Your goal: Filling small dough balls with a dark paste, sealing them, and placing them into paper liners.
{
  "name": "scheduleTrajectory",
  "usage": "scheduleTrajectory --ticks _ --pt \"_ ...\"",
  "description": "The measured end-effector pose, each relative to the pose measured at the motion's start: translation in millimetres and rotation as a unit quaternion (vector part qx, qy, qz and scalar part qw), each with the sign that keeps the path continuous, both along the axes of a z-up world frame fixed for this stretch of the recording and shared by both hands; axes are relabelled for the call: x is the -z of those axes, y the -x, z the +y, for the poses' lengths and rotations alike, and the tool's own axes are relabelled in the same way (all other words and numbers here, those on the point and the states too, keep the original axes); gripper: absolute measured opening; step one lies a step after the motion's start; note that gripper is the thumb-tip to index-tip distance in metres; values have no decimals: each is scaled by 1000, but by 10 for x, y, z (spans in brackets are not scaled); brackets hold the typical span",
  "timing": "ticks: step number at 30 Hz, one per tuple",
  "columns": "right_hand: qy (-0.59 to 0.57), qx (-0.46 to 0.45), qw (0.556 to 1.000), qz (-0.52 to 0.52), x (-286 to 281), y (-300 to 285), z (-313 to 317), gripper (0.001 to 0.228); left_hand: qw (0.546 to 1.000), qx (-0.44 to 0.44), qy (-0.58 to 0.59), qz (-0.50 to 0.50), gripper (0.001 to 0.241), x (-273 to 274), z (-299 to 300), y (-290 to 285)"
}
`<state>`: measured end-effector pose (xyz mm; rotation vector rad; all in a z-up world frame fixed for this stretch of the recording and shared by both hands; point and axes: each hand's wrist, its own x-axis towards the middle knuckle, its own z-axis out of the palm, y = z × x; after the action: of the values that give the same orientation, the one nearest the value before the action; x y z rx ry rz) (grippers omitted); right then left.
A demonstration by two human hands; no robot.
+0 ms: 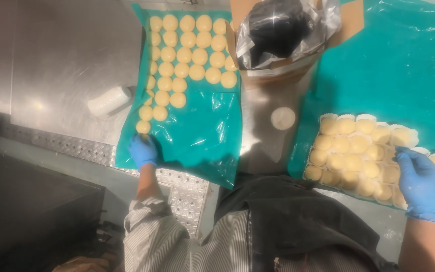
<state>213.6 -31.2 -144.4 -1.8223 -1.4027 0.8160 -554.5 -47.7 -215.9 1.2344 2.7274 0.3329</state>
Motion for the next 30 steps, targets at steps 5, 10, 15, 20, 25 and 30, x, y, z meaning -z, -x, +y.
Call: scheduleTrajectory --ticks 5,10,15,20,25,30 --pt "10 -7 999 -40 -186 255 27 21 992 3 22 -121 44 251 33 666" --pt "5 -7 1000 -26 -311 478 46 22 973 -37 89 -208 62 -31 170 581" --pt "22 23 997 -73 -283 642 -98 24 968 -36 -37 -244 43 -119 101 249" --pt "41 24 998 -40 -283 829 -193 26 981 -71 -11 -180 48 -334 21 -143" --pt "46 19 998 -31 -414 1079 -165 26 990 20 -83 -115 24 -281 -252 -148" --pt "57 6 998 21 -677 1656 -66 28 952 61 -244 -175 24 -1125 -81 -939"
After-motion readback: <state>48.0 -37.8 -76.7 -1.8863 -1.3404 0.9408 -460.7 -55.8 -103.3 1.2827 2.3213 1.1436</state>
